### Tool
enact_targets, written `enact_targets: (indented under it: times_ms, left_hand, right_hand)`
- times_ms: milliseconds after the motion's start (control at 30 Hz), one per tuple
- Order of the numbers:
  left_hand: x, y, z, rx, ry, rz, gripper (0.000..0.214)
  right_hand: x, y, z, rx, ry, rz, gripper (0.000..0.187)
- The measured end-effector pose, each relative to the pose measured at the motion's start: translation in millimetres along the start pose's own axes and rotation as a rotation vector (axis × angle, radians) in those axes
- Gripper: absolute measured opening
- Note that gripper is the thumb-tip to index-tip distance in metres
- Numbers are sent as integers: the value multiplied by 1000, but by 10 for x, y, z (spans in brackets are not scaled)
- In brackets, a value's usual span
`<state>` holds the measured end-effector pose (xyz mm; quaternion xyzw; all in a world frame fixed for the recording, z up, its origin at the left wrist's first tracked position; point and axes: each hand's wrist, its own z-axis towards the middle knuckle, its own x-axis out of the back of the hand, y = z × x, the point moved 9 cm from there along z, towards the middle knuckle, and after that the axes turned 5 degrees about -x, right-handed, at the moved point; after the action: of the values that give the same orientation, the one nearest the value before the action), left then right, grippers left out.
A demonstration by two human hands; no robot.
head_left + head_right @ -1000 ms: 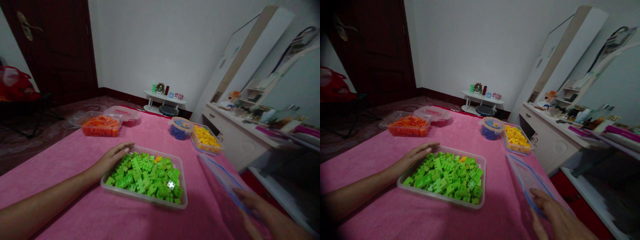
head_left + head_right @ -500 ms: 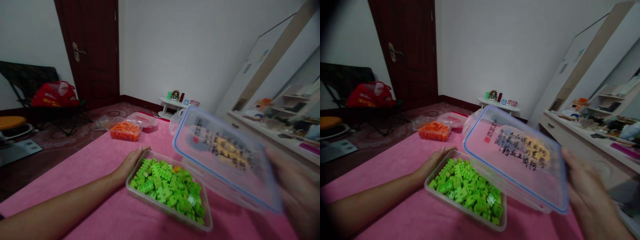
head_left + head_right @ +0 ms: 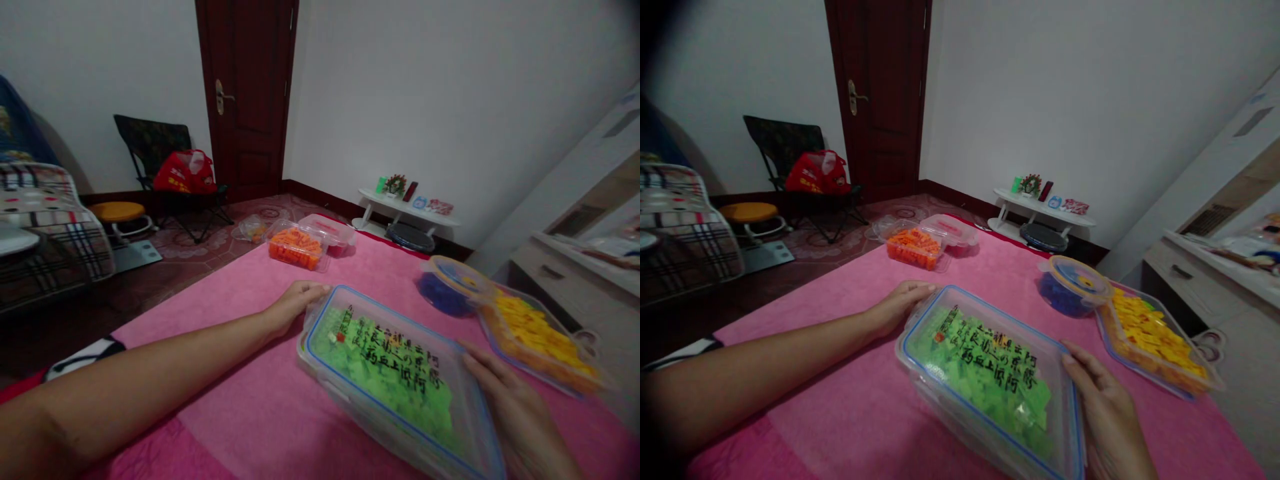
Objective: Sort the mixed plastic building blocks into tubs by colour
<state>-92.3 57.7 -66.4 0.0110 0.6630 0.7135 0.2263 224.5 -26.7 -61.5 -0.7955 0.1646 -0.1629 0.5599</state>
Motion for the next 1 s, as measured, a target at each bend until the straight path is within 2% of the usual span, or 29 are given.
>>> enact_targets:
  times_ms: [67, 233, 367, 533, 667, 767, 867, 1000]
  left_hand:
    - [-6, 1, -10, 11, -1, -2, 35]
    - [-7, -22, 4, 25, -27, 8, 43]
    - [64, -4, 40, -10, 43, 35, 52]
    - [88, 24, 37, 10, 103, 42, 60]
    - [58, 20, 9, 36, 88, 24, 63]
    - [46, 22, -13, 47, 49, 37, 65]
    - [-5, 88, -23, 44, -96, 150, 65]
    - [-170, 253, -70, -43, -493, 542, 75]
  right_hand:
    - [-19, -16, -79, 31, 26, -41, 54]
    - [-86, -28, -121, 62, 37, -91, 59]
    - [-153, -7, -29, 46, -29, -38, 61]
    - [-205, -90, 33, 120, -21, -128, 54]
    - [-242, -125, 20, 141, -23, -194, 51]
    - [-255, -204, -7, 243, -12, -288, 49]
    - [-279, -280, -19, 364, -13, -395, 47]
    - [-308, -324, -4, 462, -31, -509, 45]
